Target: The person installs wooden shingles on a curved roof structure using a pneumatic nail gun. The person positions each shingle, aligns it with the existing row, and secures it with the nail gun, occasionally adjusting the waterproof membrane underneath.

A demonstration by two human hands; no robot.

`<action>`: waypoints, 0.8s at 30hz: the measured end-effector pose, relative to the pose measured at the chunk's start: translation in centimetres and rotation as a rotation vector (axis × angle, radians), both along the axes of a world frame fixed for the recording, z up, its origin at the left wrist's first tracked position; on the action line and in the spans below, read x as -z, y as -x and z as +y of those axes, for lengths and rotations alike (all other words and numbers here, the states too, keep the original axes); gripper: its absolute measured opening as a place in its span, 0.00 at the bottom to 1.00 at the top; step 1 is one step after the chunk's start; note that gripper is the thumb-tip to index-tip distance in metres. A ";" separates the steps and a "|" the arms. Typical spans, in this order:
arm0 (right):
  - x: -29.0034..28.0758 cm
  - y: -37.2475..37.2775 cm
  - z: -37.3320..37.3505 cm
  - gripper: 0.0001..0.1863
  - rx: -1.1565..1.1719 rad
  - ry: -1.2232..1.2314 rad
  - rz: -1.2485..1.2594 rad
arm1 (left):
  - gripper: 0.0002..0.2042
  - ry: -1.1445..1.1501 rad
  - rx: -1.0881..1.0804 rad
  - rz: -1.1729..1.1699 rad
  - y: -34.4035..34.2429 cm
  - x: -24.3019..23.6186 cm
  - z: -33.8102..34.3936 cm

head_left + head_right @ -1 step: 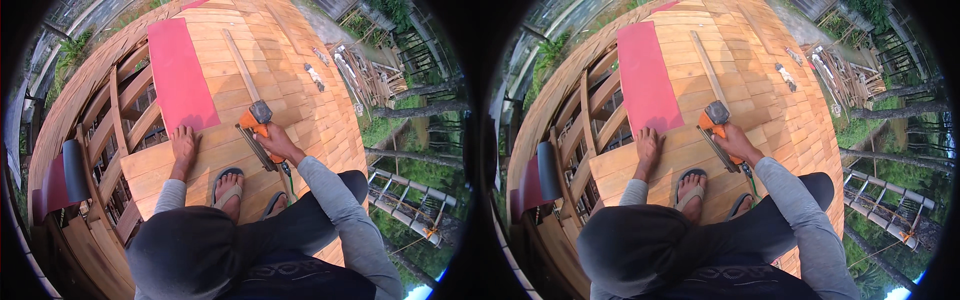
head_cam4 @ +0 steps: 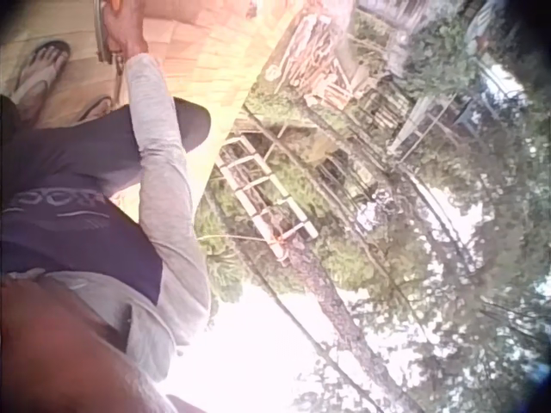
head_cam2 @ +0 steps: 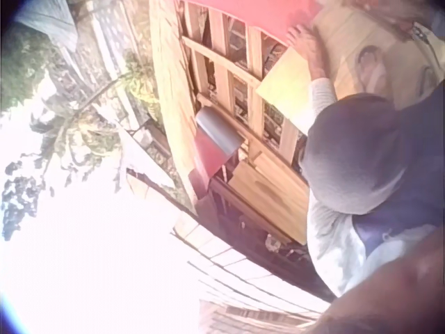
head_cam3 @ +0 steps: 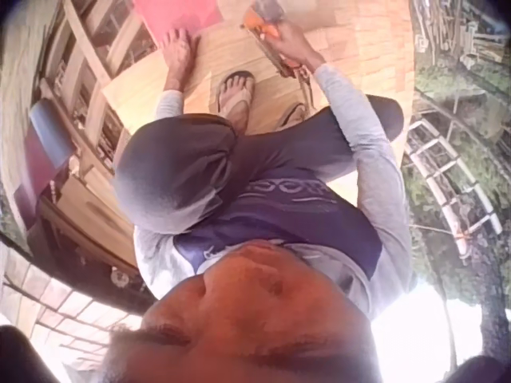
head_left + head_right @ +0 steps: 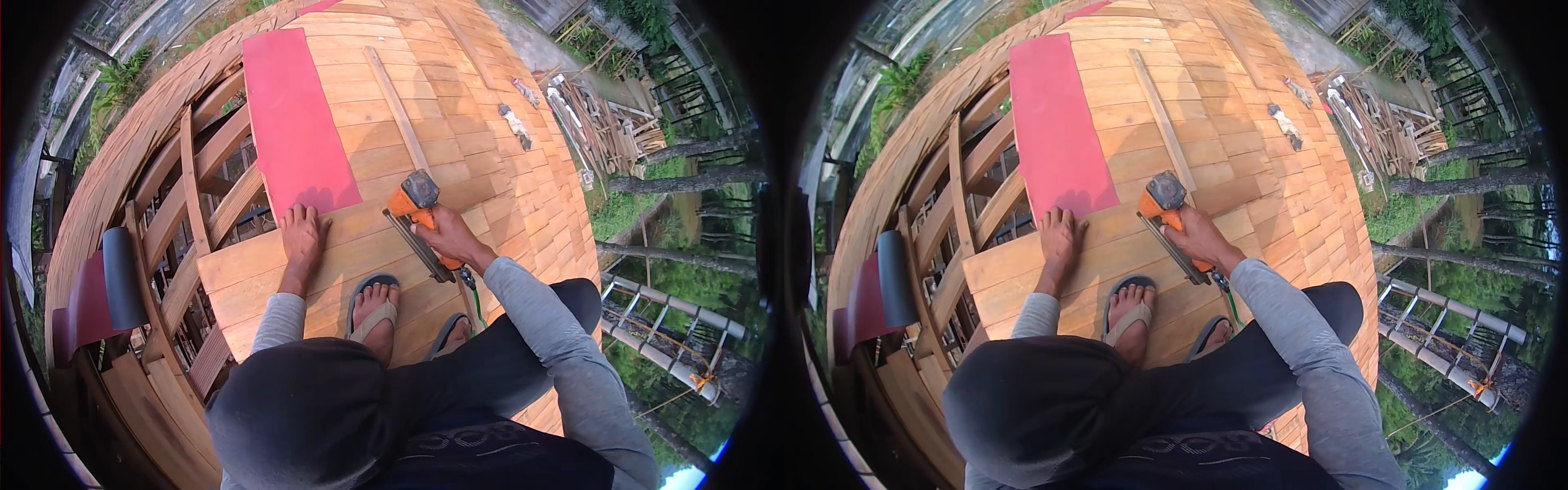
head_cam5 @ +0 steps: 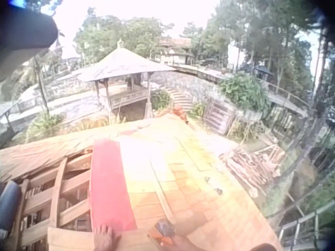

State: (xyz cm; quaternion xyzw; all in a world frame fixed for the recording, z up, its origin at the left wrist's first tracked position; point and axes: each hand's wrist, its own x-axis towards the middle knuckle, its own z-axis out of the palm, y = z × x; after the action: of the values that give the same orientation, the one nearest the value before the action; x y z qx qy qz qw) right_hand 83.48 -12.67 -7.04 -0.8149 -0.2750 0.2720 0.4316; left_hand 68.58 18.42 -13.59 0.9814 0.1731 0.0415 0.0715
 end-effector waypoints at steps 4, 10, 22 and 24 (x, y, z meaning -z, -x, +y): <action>2.7 2.0 0.9 0.25 -0.111 0.063 -0.021 | 0.18 -0.011 -0.001 -0.010 0.1 -0.1 -0.1; 3.3 2.2 1.2 0.20 -0.148 0.102 -0.001 | 0.16 0.003 -0.001 -0.025 0.2 -0.3 -0.2; 3.5 1.0 3.7 0.17 -0.073 0.082 -0.029 | 0.15 0.050 -0.002 -0.073 0.3 0.0 -0.2; 3.4 0.5 4.0 0.17 -0.076 0.139 -0.044 | 0.16 0.039 0.015 -0.093 0.3 -0.1 -0.3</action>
State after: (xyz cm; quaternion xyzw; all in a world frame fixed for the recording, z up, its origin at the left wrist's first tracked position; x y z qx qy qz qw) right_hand 82.94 -8.71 -10.42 -0.8377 -0.2955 0.2888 0.3572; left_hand 68.32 18.11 -13.45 0.9781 0.1630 0.0831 0.0991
